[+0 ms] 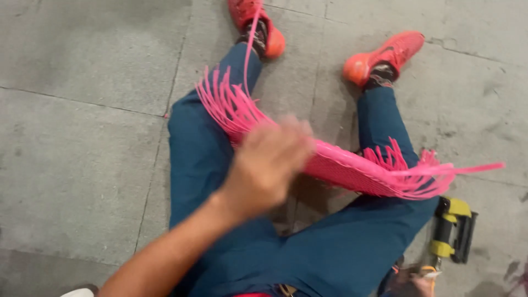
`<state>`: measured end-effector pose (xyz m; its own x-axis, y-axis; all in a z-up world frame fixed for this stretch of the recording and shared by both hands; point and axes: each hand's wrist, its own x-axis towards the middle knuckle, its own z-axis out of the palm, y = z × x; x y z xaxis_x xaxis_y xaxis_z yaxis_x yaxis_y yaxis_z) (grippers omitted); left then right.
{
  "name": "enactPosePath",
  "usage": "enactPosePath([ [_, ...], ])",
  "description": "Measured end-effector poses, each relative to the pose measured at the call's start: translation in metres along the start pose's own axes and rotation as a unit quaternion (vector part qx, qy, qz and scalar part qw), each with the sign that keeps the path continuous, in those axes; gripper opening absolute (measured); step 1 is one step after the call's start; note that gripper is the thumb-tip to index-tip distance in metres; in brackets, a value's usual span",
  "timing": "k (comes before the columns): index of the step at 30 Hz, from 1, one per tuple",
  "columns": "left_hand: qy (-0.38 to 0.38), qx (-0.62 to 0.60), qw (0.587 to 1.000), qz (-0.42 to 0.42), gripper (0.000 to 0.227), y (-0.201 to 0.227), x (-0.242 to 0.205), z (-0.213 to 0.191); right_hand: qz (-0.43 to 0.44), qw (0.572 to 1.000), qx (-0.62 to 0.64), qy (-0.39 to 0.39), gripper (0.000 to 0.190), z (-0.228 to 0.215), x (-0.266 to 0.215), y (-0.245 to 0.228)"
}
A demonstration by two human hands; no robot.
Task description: The recorder is weaving or wrapping pink plastic strips around a frame while sitting on the floor.
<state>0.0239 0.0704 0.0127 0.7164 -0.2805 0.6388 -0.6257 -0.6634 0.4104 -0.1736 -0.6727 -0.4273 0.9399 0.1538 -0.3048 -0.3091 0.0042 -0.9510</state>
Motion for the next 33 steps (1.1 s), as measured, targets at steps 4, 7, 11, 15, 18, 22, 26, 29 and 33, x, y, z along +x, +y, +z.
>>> enactPosePath([
  [4, -0.127, -0.062, 0.989, -0.045, 0.019, -0.068, 0.023, -0.024, -0.106, 0.892, 0.346, -0.27, 0.064, 0.135, 0.046, -0.236],
  [7, -0.232, -0.092, 0.968, -0.006, 0.02, -0.105, 0.04, -0.031, -0.105, 0.918, 0.199, -0.326, 0.064, 0.22, 0.06, -0.317],
  [11, -0.197, -0.028, 0.98, 0.021, 0.024, -0.177, 0.037, -0.05, 0.046, 0.937, 0.134, -0.318, 0.075, 0.307, 0.061, -0.334],
  [15, -0.122, 0.036, 0.992, 0.001, 0.019, -0.212, 0.021, -0.084, 0.139, 0.923, 0.015, -0.358, 0.059, 0.439, 0.072, -0.383],
  [18, -0.087, 0.074, 0.992, -0.053, 0.025, -0.184, 0.009, -0.098, 0.142, 0.915, -0.099, -0.364, 0.039, 0.503, 0.09, -0.4],
  [22, 0.01, 0.053, 0.988, -0.142, 0.03, -0.125, -0.007, -0.101, 0.106, 0.936, -0.102, -0.319, 0.035, 0.55, 0.119, -0.403],
  [26, 0.045, 0.008, 0.977, -0.21, 0.032, -0.089, -0.012, -0.101, 0.149, 0.936, -0.083, -0.309, 0.045, 0.595, 0.151, -0.444],
  [29, 0.061, -0.049, 0.967, -0.244, 0.031, -0.075, -0.013, -0.101, 0.081, 0.949, -0.035, -0.303, 0.046, 0.624, 0.17, -0.465],
  [33, 0.06, -0.075, 0.957, -0.273, 0.032, -0.069, -0.016, -0.101, 0.078, 0.944, 0.021, -0.32, 0.047, 0.642, 0.179, -0.481],
])
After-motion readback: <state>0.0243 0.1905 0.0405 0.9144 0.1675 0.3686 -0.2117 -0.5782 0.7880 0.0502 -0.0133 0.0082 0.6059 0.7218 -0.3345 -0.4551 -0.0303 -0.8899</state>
